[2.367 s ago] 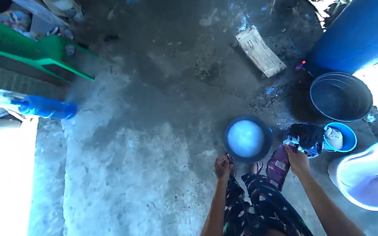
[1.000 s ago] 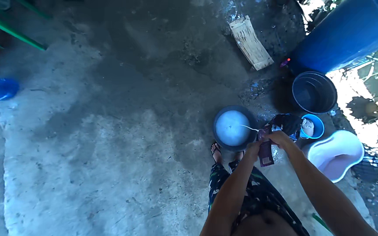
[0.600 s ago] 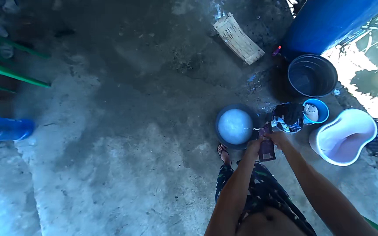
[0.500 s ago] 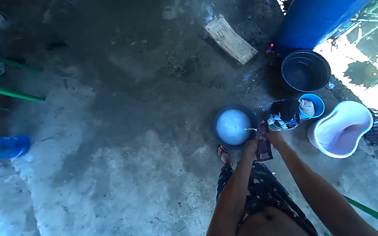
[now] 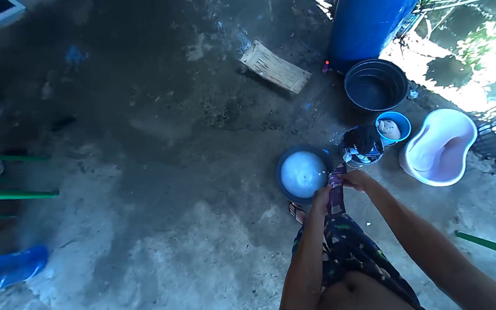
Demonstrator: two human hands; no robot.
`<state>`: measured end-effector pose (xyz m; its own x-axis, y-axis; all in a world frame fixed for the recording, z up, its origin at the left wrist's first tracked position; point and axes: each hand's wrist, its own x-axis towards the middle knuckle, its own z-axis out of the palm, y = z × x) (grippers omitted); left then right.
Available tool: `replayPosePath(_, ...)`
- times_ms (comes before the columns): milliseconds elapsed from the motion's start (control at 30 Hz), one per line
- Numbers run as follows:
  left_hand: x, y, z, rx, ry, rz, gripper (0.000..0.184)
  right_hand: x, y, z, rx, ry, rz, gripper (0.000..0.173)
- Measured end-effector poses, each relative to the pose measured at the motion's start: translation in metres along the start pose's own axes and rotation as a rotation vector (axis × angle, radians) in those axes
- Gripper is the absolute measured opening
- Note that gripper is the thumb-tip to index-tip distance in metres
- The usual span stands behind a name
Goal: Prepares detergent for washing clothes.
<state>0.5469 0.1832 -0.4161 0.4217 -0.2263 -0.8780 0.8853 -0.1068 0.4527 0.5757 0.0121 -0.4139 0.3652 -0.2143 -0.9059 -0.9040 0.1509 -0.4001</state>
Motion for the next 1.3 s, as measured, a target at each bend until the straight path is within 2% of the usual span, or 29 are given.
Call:
replayPosePath(267,-0.001,0.003,0.011,0.037,0.020,-0.017,0.048,0.002,0.001,-0.010,0.066,0.007,0.021,0.040)
replayPosePath(467,0.003,0.008,0.005,0.083,-0.029,-0.024,0.046,0.004,-0.014,-0.036,0.020,-0.107,0.001,0.044)
replayPosePath(700,0.002,0.011,0.002,0.070,-0.071,-0.045,0.043,0.003,-0.017,-0.055,0.008,-0.154,0.053,0.033)
replayPosePath(867,0.004,0.012,0.008,0.104,-0.109,0.017,0.044,-0.001,-0.007,-0.053,0.066,-0.060,0.010,0.039)
replayPosePath(933,0.007,0.013,0.008,0.157,-0.110,0.060,0.044,-0.009,-0.002,-0.050,0.145,-0.115,0.047,0.046)
replayPosePath(1033,0.010,0.017,0.009,0.245,-0.125,0.074,0.043,-0.015,0.008,-0.045,0.200,-0.315,0.127,0.057)
replayPosePath(1167,0.009,0.022,0.019,0.482,-0.127,0.172,0.044,-0.011,0.022,-0.028,0.253,-0.434,0.162,0.033)
replayPosePath(1300,-0.003,0.028,0.031,0.889,-0.050,0.259,0.048,-0.008,0.028,-0.014,0.290,-0.271,0.154,0.026)
